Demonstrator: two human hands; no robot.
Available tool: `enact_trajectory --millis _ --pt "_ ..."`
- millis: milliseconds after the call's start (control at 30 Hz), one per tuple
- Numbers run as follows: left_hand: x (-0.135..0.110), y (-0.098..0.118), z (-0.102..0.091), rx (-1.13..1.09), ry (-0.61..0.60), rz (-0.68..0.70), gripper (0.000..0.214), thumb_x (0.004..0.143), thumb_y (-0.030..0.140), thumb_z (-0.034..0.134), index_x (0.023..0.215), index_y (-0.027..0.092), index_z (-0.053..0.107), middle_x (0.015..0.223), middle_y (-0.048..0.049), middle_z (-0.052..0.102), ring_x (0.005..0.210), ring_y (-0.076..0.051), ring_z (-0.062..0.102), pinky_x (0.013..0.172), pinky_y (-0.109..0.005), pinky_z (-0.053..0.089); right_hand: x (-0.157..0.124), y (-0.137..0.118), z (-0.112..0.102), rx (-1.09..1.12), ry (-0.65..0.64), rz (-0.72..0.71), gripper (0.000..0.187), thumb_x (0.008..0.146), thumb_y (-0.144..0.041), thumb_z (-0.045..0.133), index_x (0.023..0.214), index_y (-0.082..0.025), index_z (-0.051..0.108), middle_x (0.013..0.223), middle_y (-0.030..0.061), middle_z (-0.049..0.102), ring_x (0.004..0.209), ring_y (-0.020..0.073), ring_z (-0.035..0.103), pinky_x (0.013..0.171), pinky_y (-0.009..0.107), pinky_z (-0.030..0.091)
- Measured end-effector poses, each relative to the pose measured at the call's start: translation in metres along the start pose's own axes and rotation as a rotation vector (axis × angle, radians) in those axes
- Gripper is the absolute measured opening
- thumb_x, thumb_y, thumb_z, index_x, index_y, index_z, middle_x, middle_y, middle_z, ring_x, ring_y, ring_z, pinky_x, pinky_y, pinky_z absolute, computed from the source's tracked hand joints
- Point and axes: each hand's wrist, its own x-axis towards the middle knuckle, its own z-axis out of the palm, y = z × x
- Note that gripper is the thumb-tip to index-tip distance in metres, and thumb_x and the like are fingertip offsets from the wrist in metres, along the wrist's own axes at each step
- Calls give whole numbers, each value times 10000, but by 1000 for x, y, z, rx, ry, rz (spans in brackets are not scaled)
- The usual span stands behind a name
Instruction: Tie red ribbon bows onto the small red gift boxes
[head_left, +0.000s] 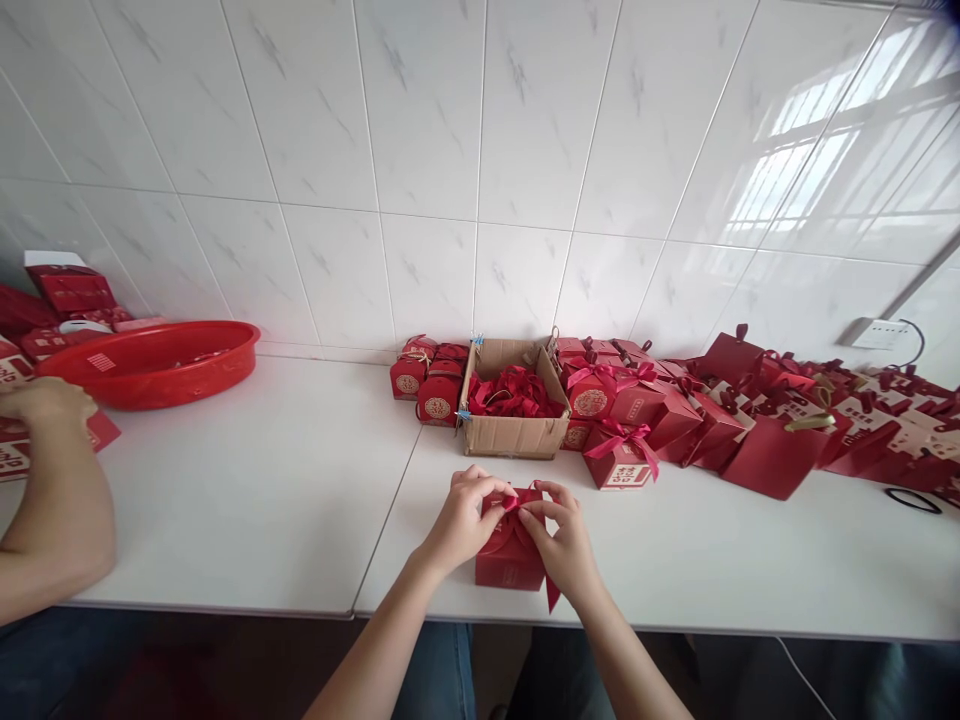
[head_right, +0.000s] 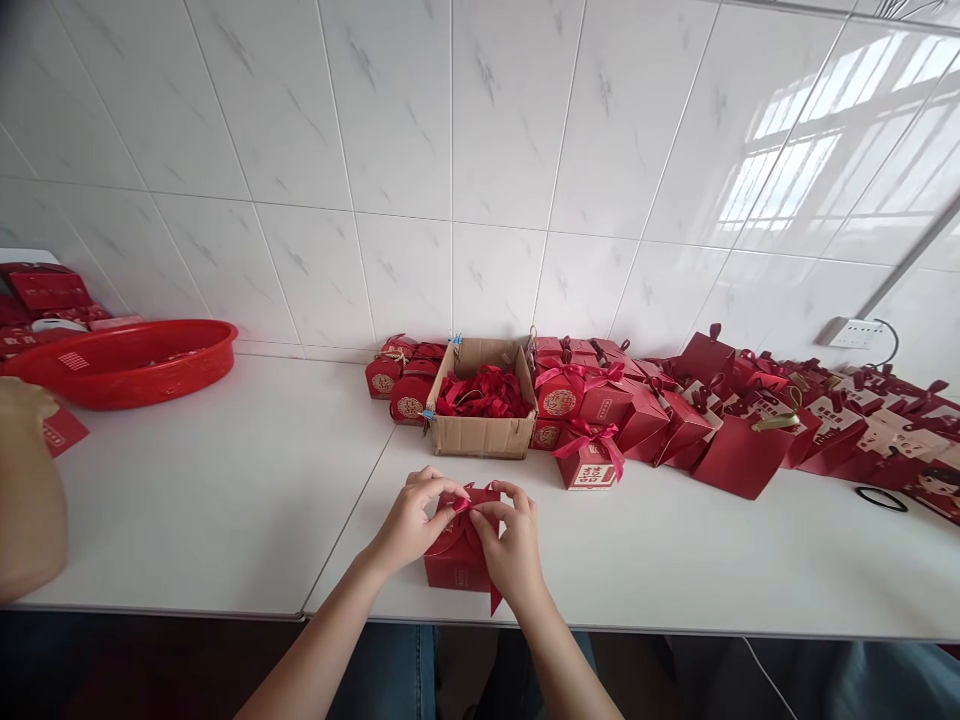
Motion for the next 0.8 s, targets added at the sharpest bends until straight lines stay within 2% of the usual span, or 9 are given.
enact_trajectory --millis 167,300,400,467,533,633,733,800 --pt "2 0 2 26 30 43 180 801 130 546 859 239 676 804 -27 586 829 -183 532 839 -342 428 4 0 -2 159 -139 160 294 799 -452 567 746 -203 714 1291 121 511 1285 325 359 1046 512 274" --pt "2 -3 8 -8 50 38 159 817 150 536 848 234 667 803 -27 597 846 -184 552 839 -343 441 4 -3 -4 267 -213 181 350 799 -500 561 708 -192 701 1278 128 539 1352 308 278 1059 496 258" --pt "1 -6 12 -123 38 -26 146 824 189 543 940 219 625 872 -33 635 857 -176 591 813 -324 465 4 -3 -1 358 -213 170 372 794 -510 573 644 -188 683 1113 138 638 1351 291 290 1041 473 296" --pt "-2 -7 13 -172 97 -80 180 824 209 548 1002 207 577 887 -31 652 825 -164 607 793 -312 471 3 -3 1 391 -197 190 358 790 -506 583 647 -194 686 1077 132 655 1358 280 278 1041 461 296" --pt "-7 -6 12 -148 187 -114 126 831 232 544 949 199 573 859 -28 659 801 -161 606 777 -309 468 3 -3 3 411 -183 223 336 784 -500 592 664 -202 692 1102 127 648 1373 272 248 1052 456 278" --pt "-14 -3 8 -87 184 -81 92 833 259 552 831 200 622 849 -38 669 836 -177 601 781 -315 472 2 -4 4 432 -186 243 317 779 -498 596 693 -213 706 1094 120 653 1379 264 229 1066 461 254" --pt "-16 -1 7 -57 117 -9 102 816 241 584 848 220 679 866 -40 697 888 -195 598 807 -332 480 1 -6 4 432 -176 238 298 775 -489 602 705 -223 715 1042 112 673 1369 259 251 1067 457 258" --pt "-13 -1 8 -21 111 25 115 816 230 587 824 228 701 836 -38 712 850 -197 601 780 -341 490 0 -7 3 433 -150 254 298 770 -488 608 707 -219 720 1065 117 664 1364 268 261 1058 453 278"
